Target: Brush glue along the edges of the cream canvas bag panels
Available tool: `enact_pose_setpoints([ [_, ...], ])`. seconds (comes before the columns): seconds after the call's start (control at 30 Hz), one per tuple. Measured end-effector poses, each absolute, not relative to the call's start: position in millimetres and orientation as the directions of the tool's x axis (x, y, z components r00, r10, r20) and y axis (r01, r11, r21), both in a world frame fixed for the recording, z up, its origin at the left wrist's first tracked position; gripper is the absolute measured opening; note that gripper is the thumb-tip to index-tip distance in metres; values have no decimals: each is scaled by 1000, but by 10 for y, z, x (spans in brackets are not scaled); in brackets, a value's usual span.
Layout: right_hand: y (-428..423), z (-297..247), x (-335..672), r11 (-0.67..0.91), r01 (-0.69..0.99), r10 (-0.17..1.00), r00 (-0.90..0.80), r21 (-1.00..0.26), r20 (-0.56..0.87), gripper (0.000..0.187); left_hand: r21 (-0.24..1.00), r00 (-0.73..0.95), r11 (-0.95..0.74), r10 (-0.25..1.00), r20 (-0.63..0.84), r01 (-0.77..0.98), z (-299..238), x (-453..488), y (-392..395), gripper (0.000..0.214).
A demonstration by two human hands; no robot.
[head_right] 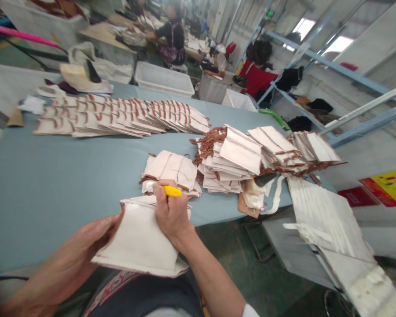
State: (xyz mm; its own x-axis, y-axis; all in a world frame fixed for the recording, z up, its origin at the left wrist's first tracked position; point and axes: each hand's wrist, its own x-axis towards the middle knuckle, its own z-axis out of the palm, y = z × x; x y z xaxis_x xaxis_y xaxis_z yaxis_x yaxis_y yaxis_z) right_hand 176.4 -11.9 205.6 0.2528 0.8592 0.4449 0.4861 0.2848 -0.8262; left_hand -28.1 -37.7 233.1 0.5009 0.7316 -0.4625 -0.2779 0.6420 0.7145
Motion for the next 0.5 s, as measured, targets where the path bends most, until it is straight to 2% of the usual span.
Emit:
enact_pose_setpoints([
  [0.1, -181, 1950, 1707, 265, 473, 862, 274, -840, 427, 27, 708, 533, 667, 697, -480, -234, 2268, -269, -488, 59],
  [0.3, -281, 1940, 1634, 242, 345, 908, 248, -907, 337, 29, 748, 358, 642, 746, -561, -166, 2208, -230, -537, 74],
  [0.4, -253, 1921, 1625, 215, 282, 929, 235, -935, 285, 32, 733, 368, 660, 731, -575, -165, 2227, -220, -510, 79],
  [0.5, -209, 1876, 1604, 181, 181, 946, 236, -967, 221, 39, 772, 382, 623, 748, -543, -122, 2195, -232, -464, 77],
])
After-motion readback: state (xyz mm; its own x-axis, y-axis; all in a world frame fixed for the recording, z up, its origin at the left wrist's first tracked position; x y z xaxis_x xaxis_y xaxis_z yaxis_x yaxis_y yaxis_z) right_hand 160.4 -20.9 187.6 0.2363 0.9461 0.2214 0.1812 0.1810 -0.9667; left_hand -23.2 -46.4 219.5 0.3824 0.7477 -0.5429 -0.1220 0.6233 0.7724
